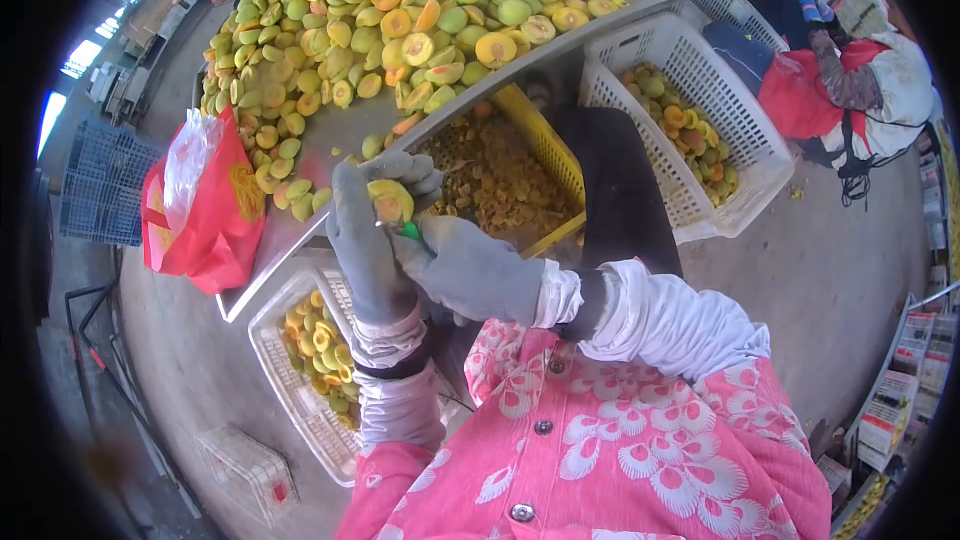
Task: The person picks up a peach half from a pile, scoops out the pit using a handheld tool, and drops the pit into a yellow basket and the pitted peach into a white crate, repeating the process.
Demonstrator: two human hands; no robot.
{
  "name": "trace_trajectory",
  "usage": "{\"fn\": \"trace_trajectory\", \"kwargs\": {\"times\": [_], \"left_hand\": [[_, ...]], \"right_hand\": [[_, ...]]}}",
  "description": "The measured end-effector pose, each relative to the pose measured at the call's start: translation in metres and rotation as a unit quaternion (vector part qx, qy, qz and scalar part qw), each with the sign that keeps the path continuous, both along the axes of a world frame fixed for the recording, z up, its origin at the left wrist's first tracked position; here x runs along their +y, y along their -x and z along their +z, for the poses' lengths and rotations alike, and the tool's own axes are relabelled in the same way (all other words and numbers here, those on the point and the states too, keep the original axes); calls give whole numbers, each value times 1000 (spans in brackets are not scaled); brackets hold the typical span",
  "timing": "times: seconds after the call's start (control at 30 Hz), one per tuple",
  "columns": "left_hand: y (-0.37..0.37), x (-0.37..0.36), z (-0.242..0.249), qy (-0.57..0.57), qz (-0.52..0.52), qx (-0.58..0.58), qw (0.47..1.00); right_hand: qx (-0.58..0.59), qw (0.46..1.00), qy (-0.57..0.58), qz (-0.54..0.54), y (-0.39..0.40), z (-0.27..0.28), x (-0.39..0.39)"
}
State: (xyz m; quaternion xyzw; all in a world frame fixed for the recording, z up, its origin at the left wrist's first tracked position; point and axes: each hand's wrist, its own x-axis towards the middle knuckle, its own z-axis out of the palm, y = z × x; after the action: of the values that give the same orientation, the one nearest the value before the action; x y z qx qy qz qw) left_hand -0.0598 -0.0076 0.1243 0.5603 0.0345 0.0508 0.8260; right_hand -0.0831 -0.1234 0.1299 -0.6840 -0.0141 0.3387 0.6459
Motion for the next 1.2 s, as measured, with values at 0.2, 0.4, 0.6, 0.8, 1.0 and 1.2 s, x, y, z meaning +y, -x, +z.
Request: {"fn": "trace_trajectory", "kwargs": {"times": [0.2, 0.4, 0.6, 0.8, 1.0, 1.2], "left_hand": [[-2, 10, 5, -26, -12, 51, 998], [-10, 9, 18, -258, -41, -136, 956], [-10, -10, 20, -12, -50, 21, 998], [-29, -4, -18, 186, -160, 22, 969], [-40, 5, -20, -81, -197, -117, 970], [-50, -12, -72, 227, -149, -72, 960]], "right_hand": [[20, 998, -31, 55, -13, 3, -2], [135, 965, -222, 45, -10, -2, -10], [31, 997, -53, 48, -21, 18, -21], [126, 988, -81, 27, -20, 9, -19], [280, 897, -310, 143, -26, -2, -35], [234, 918, -301, 110, -26, -28, -37]]}}
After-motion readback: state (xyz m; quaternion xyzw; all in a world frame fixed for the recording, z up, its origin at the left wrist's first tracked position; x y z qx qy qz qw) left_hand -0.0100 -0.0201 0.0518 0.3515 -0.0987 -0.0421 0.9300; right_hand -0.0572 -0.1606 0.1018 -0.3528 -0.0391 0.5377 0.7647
